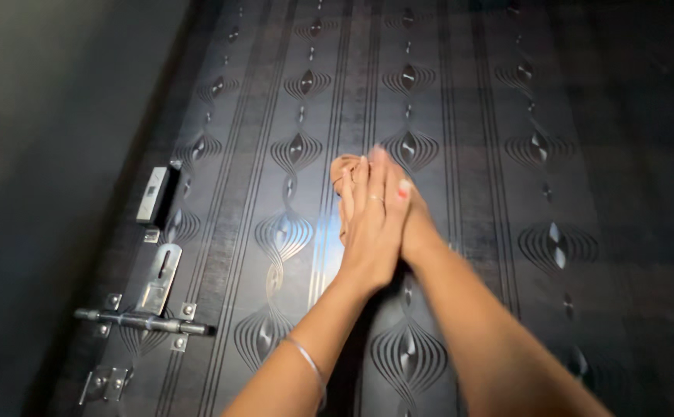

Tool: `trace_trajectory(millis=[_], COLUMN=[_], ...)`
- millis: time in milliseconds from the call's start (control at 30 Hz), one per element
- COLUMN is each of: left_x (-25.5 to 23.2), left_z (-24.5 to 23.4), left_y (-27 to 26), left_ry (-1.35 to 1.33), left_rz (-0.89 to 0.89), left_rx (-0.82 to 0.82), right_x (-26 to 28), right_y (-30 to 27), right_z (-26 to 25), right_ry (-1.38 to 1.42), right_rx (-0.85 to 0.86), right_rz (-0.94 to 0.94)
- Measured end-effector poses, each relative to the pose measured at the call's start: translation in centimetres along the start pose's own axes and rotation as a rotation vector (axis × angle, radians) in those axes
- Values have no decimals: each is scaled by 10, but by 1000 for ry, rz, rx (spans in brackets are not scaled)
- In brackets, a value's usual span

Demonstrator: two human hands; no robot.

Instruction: The person wipes the surface of a dark metal door with a light-colored cloth, moving methodically from the upper lock area down to the lower latch. The person uses the left hand to stabilize the door while the right hand wipes in vertical and horizontal strokes.

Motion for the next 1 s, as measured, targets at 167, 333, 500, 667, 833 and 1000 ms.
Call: trace_trajectory(millis=[167, 333, 500, 667, 833, 1000], left_x=[16, 29, 65, 109, 168, 163], left_z=[-3, -35, -71, -130, -181, -147], left_y=[28, 24, 30, 36, 49, 54], left_ry=[147, 446, 457, 284, 566, 657], left_rz=[6, 249, 353, 342, 266, 215], left_rx=[151, 167, 61, -72, -59, -118], right_x=[-17, -13, -1, -2, -2, -1], right_y=[-10, -26, -36, -40, -38, -39], right_z=[-36, -55, -34, -29, -31, -28], right_ry=[528, -284, -510, -556, -571, -595], right_rx=[239, 82, -114, -163, -160, -177], right_rz=[-63, 38, -89, -142, -153, -168])
Point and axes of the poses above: each hand's wrist, its own y-axis towards the middle knuckle, its own z-axis out of the palm, x = y × z, the point moved 1 cm from there along y, towards the middle knuckle, and after that the axes turned 9 degrees about y, right-handed, at the moved point
